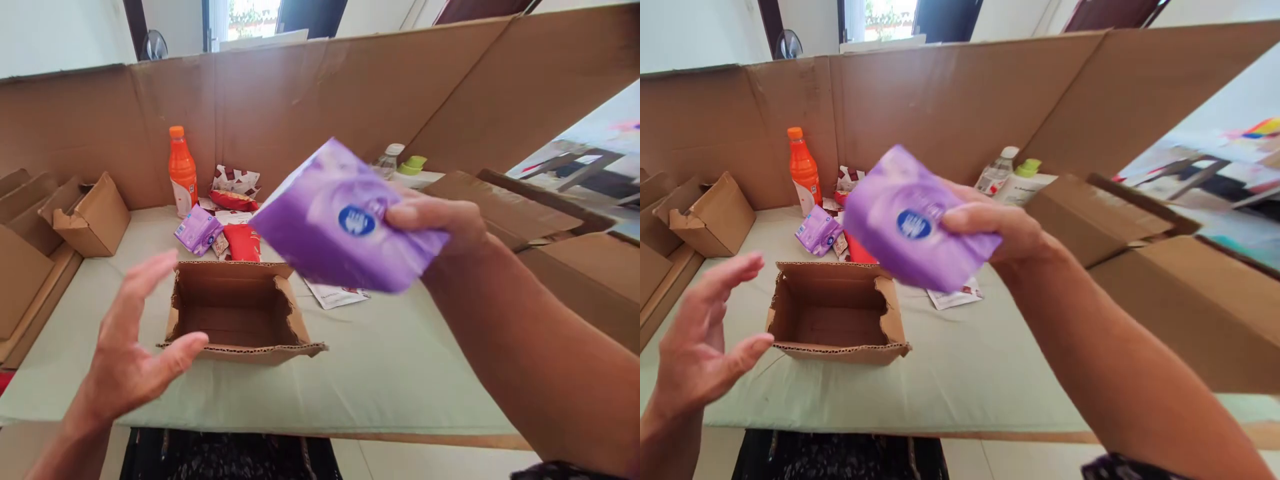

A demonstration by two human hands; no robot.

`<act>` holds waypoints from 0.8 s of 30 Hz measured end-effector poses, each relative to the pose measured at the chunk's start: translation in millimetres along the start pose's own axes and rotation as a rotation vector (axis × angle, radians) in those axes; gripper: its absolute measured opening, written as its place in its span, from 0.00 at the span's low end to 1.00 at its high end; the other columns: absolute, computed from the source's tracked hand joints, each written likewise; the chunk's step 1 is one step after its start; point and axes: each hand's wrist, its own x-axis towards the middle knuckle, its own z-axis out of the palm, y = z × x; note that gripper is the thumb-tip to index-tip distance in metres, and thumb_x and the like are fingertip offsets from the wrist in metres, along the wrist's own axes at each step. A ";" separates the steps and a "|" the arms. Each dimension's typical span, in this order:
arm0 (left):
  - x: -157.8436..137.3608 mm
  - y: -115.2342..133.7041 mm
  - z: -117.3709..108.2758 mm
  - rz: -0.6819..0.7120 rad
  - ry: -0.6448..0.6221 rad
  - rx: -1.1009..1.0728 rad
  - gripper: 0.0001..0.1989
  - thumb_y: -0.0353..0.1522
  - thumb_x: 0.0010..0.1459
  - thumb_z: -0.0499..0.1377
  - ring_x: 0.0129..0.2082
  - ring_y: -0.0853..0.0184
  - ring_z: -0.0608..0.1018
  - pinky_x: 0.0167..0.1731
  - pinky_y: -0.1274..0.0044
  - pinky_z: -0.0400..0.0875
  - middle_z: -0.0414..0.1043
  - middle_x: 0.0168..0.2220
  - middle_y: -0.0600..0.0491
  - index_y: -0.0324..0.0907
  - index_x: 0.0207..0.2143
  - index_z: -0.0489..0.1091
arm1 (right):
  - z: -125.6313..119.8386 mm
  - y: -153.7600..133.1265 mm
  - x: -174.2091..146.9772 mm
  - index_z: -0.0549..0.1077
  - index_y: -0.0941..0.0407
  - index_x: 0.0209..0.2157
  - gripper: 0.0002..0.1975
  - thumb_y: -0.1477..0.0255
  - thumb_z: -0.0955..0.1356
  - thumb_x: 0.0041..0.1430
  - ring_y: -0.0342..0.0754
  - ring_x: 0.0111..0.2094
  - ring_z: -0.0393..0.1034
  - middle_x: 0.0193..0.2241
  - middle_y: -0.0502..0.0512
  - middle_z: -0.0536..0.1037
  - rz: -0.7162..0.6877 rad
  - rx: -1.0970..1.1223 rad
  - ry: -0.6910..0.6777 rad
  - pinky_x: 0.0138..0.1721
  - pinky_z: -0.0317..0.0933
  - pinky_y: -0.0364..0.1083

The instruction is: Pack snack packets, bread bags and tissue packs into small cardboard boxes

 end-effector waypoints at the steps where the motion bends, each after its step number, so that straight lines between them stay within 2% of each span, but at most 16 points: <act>1: 7.7 0.5 1.6 -0.019 0.030 -0.087 0.42 0.42 0.60 0.68 0.67 0.51 0.66 0.64 0.57 0.66 0.57 0.70 0.46 0.54 0.71 0.53 | 13.4 -13.5 -6.8 0.72 0.52 0.53 0.29 0.56 0.72 0.49 0.47 0.31 0.77 0.38 0.51 0.81 -0.016 0.072 -0.168 0.32 0.71 0.44; 3: 22.0 3.5 3.6 -0.030 -0.010 -0.276 0.52 0.48 0.53 0.72 0.70 0.47 0.62 0.62 0.55 0.69 0.49 0.74 0.49 0.62 0.72 0.46 | 40.5 -33.2 -8.8 0.71 0.53 0.55 0.31 0.63 0.75 0.49 0.46 0.34 0.77 0.40 0.50 0.81 -0.047 0.186 -0.483 0.35 0.72 0.43; 4: 27.2 5.6 3.6 -0.047 -0.055 -0.369 0.54 0.49 0.52 0.72 0.69 0.46 0.63 0.60 0.55 0.72 0.49 0.74 0.51 0.64 0.72 0.44 | 52.6 -39.2 -5.2 0.70 0.54 0.55 0.30 0.64 0.75 0.51 0.46 0.36 0.77 0.42 0.51 0.80 -0.059 0.203 -0.591 0.37 0.72 0.42; 6: 32.3 9.7 1.1 -0.093 -0.114 -0.512 0.51 0.49 0.51 0.73 0.64 0.47 0.71 0.53 0.60 0.79 0.58 0.71 0.51 0.64 0.71 0.48 | 70.9 -44.0 5.5 0.71 0.58 0.54 0.27 0.59 0.73 0.56 0.47 0.39 0.77 0.44 0.55 0.80 -0.062 0.206 -0.698 0.38 0.72 0.43; 7: 32.3 10.9 -1.0 -0.112 -0.111 -0.560 0.49 0.47 0.51 0.74 0.59 0.49 0.76 0.48 0.63 0.81 0.65 0.67 0.50 0.61 0.69 0.54 | 76.3 -43.4 10.5 0.71 0.58 0.53 0.27 0.55 0.71 0.59 0.48 0.40 0.77 0.44 0.56 0.79 -0.055 0.207 -0.692 0.39 0.73 0.44; 9: 29.1 11.1 -4.8 -0.148 -0.038 -0.617 0.42 0.45 0.47 0.76 0.50 0.55 0.81 0.41 0.69 0.82 0.75 0.56 0.50 0.55 0.63 0.65 | 79.6 -38.2 15.3 0.71 0.57 0.51 0.30 0.45 0.65 0.63 0.53 0.45 0.77 0.46 0.60 0.79 -0.051 0.224 -0.582 0.44 0.73 0.48; 12: 24.3 7.8 -4.0 -0.243 0.107 -0.704 0.37 0.45 0.44 0.77 0.45 0.58 0.82 0.40 0.72 0.80 0.79 0.48 0.51 0.49 0.54 0.70 | 73.7 -28.3 7.3 0.67 0.52 0.59 0.41 0.35 0.61 0.58 0.59 0.59 0.69 0.58 0.62 0.74 -0.138 0.241 -0.407 0.54 0.70 0.56; 14: 24.4 6.9 2.7 -0.319 0.173 -0.769 0.35 0.45 0.45 0.77 0.45 0.58 0.83 0.41 0.72 0.80 0.80 0.48 0.50 0.47 0.52 0.70 | 71.2 -24.7 -4.4 0.59 0.48 0.66 0.50 0.35 0.68 0.50 0.61 0.62 0.66 0.63 0.60 0.69 -0.238 0.176 -0.325 0.57 0.67 0.58; 16: 25.9 8.5 11.5 -0.369 0.165 -0.805 0.36 0.44 0.45 0.77 0.46 0.58 0.83 0.41 0.72 0.81 0.80 0.49 0.50 0.47 0.53 0.67 | 74.0 -24.6 -16.7 0.53 0.46 0.69 0.56 0.43 0.77 0.45 0.61 0.60 0.68 0.63 0.60 0.68 -0.301 0.006 -0.222 0.57 0.67 0.58; 18: 25.7 10.8 17.9 -0.374 0.076 -0.812 0.38 0.45 0.47 0.76 0.47 0.57 0.83 0.41 0.72 0.81 0.79 0.51 0.49 0.47 0.56 0.64 | 79.9 -27.4 -27.0 0.56 0.46 0.68 0.52 0.52 0.79 0.47 0.61 0.55 0.71 0.60 0.60 0.70 -0.314 -0.177 -0.103 0.55 0.69 0.58; 20: 21.3 10.6 18.6 -0.330 -0.010 -0.739 0.38 0.49 0.51 0.73 0.54 0.55 0.80 0.47 0.68 0.80 0.76 0.57 0.46 0.48 0.59 0.61 | 83.2 -32.3 -34.3 0.61 0.47 0.65 0.45 0.55 0.78 0.49 0.61 0.51 0.74 0.56 0.59 0.73 -0.334 -0.276 -0.012 0.50 0.72 0.57; 22: 11.9 6.0 14.0 -0.257 -0.005 -0.534 0.39 0.51 0.55 0.69 0.62 0.52 0.74 0.57 0.61 0.74 0.69 0.63 0.43 0.49 0.62 0.59 | 80.6 -38.6 -37.7 0.64 0.45 0.63 0.42 0.55 0.78 0.48 0.60 0.48 0.74 0.52 0.57 0.75 -0.373 -0.337 0.053 0.48 0.72 0.57; 24: -1.1 -1.6 7.3 -0.196 0.013 -0.262 0.39 0.50 0.59 0.66 0.65 0.51 0.69 0.63 0.54 0.66 0.66 0.65 0.42 0.48 0.66 0.55 | 74.1 -45.8 -36.2 0.66 0.43 0.61 0.40 0.54 0.78 0.47 0.60 0.47 0.74 0.50 0.55 0.76 -0.390 -0.453 0.089 0.46 0.72 0.56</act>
